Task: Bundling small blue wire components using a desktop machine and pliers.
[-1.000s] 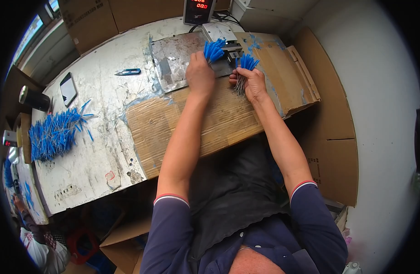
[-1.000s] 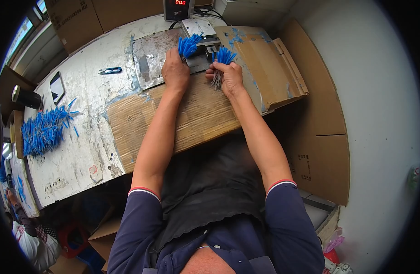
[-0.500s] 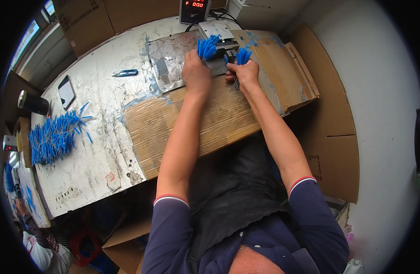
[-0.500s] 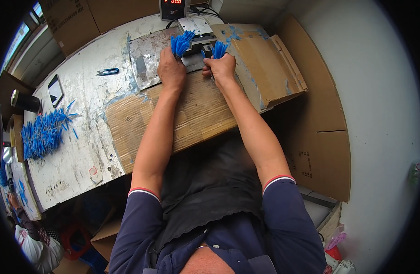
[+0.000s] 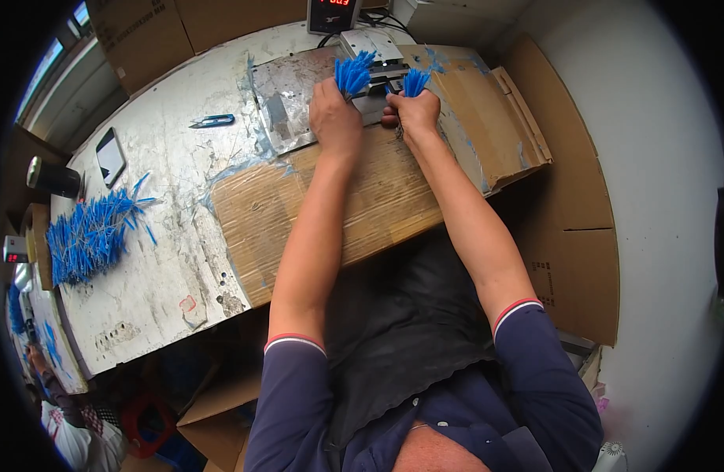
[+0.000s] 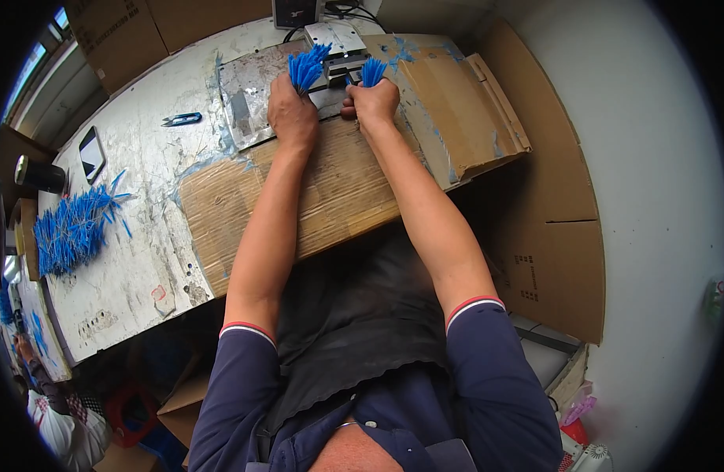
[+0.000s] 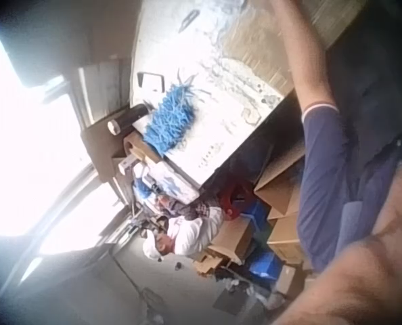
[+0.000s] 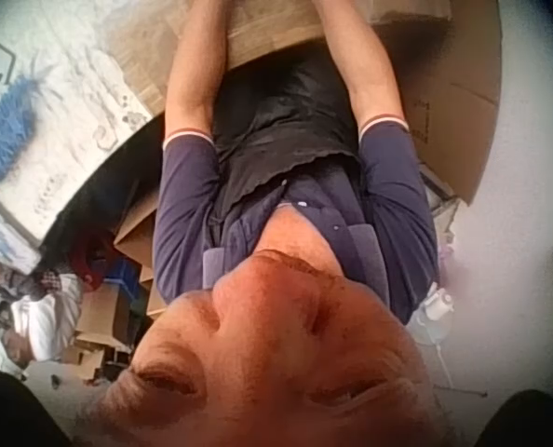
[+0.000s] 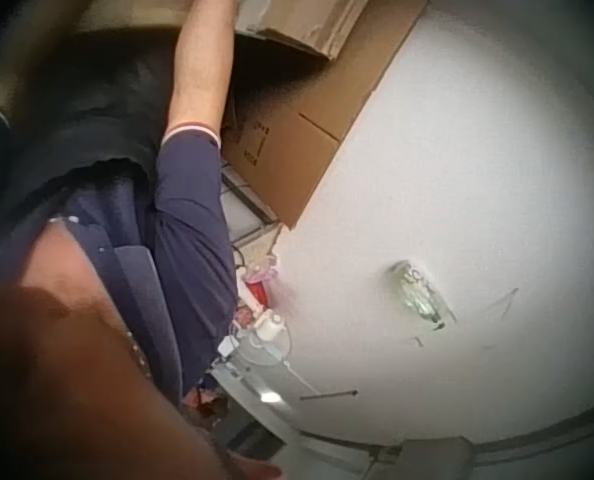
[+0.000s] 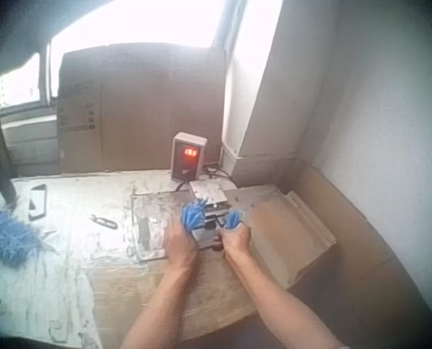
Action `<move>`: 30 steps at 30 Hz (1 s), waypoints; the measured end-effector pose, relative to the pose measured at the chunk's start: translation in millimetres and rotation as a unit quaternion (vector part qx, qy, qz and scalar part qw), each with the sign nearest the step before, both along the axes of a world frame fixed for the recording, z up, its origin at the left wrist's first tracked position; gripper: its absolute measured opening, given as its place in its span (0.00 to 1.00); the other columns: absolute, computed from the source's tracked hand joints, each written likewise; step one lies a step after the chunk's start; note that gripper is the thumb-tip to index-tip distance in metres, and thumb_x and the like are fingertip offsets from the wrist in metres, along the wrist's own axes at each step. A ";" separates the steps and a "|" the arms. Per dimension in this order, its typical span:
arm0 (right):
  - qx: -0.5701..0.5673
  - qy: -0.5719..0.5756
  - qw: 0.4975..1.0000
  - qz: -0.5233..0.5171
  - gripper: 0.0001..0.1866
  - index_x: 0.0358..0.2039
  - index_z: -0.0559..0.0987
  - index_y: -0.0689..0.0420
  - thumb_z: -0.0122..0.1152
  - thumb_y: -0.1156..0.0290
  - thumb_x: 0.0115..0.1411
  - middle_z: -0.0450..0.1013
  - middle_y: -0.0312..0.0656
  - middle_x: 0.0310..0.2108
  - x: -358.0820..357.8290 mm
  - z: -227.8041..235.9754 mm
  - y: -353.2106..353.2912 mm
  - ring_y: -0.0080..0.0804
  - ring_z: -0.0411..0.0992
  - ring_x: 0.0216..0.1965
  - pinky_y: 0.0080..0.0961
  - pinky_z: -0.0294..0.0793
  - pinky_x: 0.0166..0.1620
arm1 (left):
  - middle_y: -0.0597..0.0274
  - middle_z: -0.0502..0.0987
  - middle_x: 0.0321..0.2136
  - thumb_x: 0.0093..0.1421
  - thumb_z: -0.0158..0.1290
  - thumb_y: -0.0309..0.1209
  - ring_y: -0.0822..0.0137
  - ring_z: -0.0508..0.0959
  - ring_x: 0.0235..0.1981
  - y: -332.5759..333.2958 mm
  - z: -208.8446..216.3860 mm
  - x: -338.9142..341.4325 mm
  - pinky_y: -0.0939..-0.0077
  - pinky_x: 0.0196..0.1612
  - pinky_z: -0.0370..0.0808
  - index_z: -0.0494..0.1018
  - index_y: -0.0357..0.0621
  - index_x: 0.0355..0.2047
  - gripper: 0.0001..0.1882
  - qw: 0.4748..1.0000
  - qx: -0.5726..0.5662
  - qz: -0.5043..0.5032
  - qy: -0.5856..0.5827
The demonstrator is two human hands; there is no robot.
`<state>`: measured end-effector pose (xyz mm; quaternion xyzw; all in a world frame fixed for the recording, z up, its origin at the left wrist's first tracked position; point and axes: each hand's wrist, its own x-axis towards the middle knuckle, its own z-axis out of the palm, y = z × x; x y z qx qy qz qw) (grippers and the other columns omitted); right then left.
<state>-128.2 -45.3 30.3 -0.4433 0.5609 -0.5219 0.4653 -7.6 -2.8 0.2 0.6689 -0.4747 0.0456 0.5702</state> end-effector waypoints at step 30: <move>0.008 -0.108 0.986 0.126 0.10 0.32 0.75 0.63 0.68 0.84 0.53 0.76 0.41 0.25 -34.5 -4.4 23.3 0.30 0.77 0.21 0.24 0.79 0.20 | 0.47 0.75 0.37 0.53 0.51 0.18 0.43 0.78 0.38 3.9 -0.9 -1.0 0.52 0.41 0.74 0.72 0.40 0.40 0.13 0.993 0.051 -0.072 -0.077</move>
